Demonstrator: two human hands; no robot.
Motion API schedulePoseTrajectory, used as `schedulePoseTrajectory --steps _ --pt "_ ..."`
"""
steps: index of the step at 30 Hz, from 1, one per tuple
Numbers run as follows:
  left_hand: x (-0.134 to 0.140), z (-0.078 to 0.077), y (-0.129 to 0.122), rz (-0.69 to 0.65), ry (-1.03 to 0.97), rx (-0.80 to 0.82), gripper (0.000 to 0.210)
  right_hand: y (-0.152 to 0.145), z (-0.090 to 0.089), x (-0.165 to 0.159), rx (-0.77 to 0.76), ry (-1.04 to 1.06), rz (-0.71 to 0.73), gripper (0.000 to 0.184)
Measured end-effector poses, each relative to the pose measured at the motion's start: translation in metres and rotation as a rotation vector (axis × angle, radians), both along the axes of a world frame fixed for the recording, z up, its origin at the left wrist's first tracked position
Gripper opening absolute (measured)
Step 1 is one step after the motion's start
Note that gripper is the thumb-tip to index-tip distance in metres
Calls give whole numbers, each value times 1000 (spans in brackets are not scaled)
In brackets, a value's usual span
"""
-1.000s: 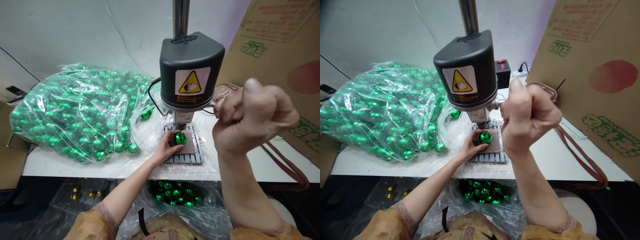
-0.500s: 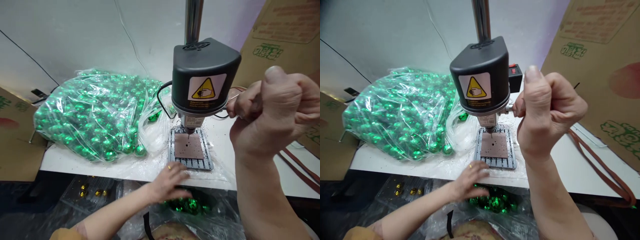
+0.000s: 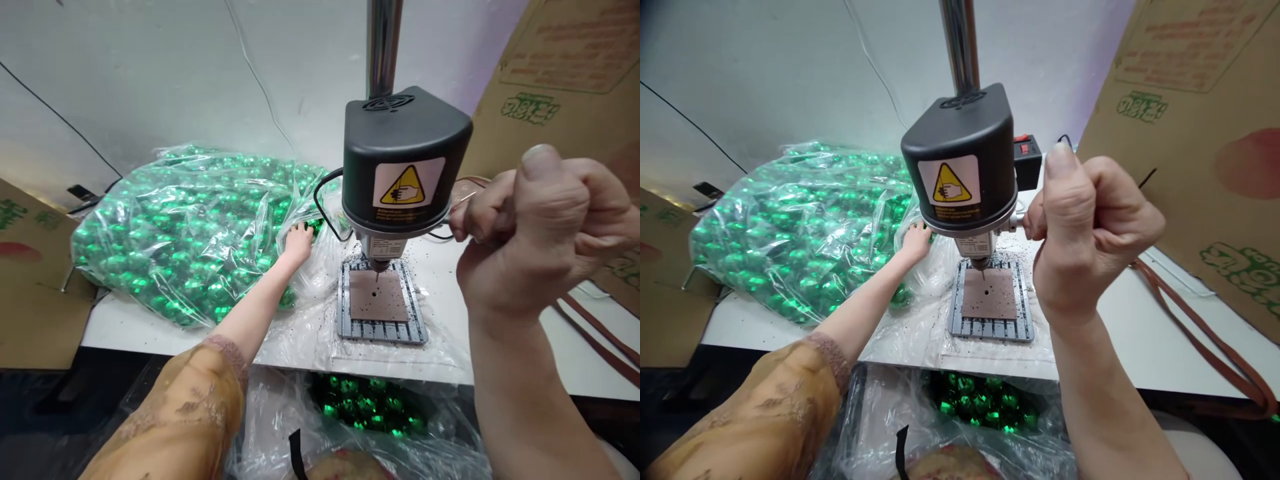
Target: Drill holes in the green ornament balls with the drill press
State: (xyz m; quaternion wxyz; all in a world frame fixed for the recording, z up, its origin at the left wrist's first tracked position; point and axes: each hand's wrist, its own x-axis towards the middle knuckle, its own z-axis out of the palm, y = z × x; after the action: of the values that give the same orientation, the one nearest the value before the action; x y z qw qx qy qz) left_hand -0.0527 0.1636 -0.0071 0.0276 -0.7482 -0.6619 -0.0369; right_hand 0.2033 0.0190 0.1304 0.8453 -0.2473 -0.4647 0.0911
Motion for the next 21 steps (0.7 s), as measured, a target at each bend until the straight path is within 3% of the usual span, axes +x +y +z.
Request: schedulePoseTrajectory --steps 4,10,12,15,18,21 --pt "-8 2 -13 -24 -86 60 41 0 -2 -1 -13 -11 -24 47" --pt "-6 2 -72 -227 -633 365 38 -2 -3 -2 -11 -18 -37 48" --pt "7 -5 -97 -240 -868 312 40 -2 -4 -2 3 -18 -38 48" --pt "33 -20 -124 -235 -1240 77 43 -2 -4 -2 -8 -17 -49 47" --pt "54 -34 -133 -154 -1525 -94 46 -2 -5 -1 -10 -25 -43 47" --pt "64 -42 -131 -116 -1621 -163 54 -2 -5 -1 3 -41 -28 48"
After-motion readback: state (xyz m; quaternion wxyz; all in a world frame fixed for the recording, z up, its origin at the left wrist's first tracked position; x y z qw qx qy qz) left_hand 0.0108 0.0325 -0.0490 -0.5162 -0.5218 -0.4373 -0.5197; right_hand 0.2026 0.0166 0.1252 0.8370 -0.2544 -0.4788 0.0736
